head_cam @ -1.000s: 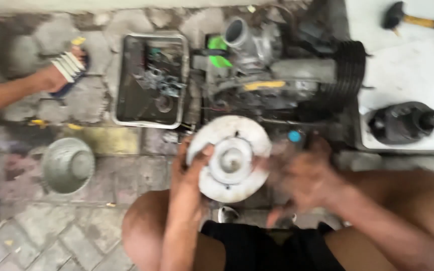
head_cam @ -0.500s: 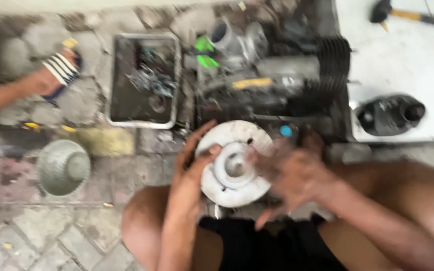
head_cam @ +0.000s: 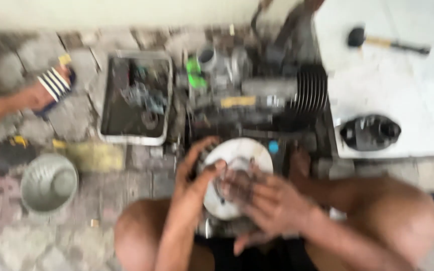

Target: The person assembles a small engine by attaching a carburetor, cleaning a circular metal part with a spray bottle and cloth, and then fitting a cylinder head onto the engine block. They use a rubber mallet to tap the cylinder head into place.

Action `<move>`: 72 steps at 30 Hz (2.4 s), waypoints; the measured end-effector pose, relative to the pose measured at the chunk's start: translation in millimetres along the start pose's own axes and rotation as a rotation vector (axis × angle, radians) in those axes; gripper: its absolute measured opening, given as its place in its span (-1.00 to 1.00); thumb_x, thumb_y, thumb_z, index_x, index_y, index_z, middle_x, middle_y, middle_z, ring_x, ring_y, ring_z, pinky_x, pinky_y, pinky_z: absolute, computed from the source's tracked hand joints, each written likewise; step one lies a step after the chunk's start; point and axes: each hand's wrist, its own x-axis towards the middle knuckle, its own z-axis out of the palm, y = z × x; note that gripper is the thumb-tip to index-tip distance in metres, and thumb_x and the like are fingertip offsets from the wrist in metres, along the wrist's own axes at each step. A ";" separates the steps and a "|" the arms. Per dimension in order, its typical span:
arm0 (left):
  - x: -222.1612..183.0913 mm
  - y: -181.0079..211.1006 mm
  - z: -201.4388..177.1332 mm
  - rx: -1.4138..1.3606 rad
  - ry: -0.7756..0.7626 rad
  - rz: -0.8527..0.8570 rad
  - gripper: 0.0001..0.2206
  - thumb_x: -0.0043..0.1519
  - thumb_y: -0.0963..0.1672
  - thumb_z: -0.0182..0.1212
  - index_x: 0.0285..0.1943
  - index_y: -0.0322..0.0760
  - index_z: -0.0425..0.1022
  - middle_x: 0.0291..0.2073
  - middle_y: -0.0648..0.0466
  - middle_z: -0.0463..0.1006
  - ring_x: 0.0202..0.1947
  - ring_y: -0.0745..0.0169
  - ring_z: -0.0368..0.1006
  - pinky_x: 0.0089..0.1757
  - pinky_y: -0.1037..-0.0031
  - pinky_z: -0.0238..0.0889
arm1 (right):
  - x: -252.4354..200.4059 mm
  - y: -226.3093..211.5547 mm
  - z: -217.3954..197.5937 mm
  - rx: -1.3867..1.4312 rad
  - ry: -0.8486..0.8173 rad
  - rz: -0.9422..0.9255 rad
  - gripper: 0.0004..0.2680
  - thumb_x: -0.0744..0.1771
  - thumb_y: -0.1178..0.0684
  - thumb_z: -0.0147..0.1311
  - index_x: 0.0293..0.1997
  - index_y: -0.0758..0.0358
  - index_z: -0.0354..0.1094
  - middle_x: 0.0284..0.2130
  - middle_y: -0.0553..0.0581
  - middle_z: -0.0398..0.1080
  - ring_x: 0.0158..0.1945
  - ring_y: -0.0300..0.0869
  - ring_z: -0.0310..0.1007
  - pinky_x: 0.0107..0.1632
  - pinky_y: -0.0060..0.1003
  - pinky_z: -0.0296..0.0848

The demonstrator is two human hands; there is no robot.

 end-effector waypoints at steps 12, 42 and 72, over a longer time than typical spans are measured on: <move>10.0 -5.7 34.7 -0.296 0.162 -0.115 -0.55 0.06 -0.08 0.44 0.16 -0.16 0.51 -0.14 -0.11 0.48 -0.13 0.11 0.43 -0.10 0.34 0.41 | 8.9 -21.1 -12.4 0.040 -0.047 0.265 -0.27 0.30 -0.59 -0.26 0.30 0.40 0.22 0.18 0.33 0.41 0.26 0.20 0.44 0.37 0.44 0.05; -25.5 33.7 19.4 0.315 -0.540 0.502 -0.39 0.21 0.19 -0.28 0.22 -0.24 0.27 0.05 -0.09 0.44 0.09 0.03 0.36 0.07 0.20 0.31 | 10.8 37.4 48.4 -0.170 0.702 0.167 -0.38 0.31 -0.68 -0.46 0.15 -0.03 0.29 0.05 0.09 0.34 0.17 -0.05 0.28 0.32 0.11 0.15; 1.6 2.0 30.8 -0.437 0.004 0.070 -0.53 -0.05 -0.07 0.44 0.03 -0.23 0.43 -0.17 0.00 0.57 -0.12 0.20 0.46 -0.09 0.42 0.33 | 34.8 2.0 -22.2 -0.345 -0.634 0.551 -0.07 0.05 -0.63 0.21 0.44 0.13 -0.07 0.32 0.22 0.14 0.39 0.15 0.09 0.40 0.60 -0.25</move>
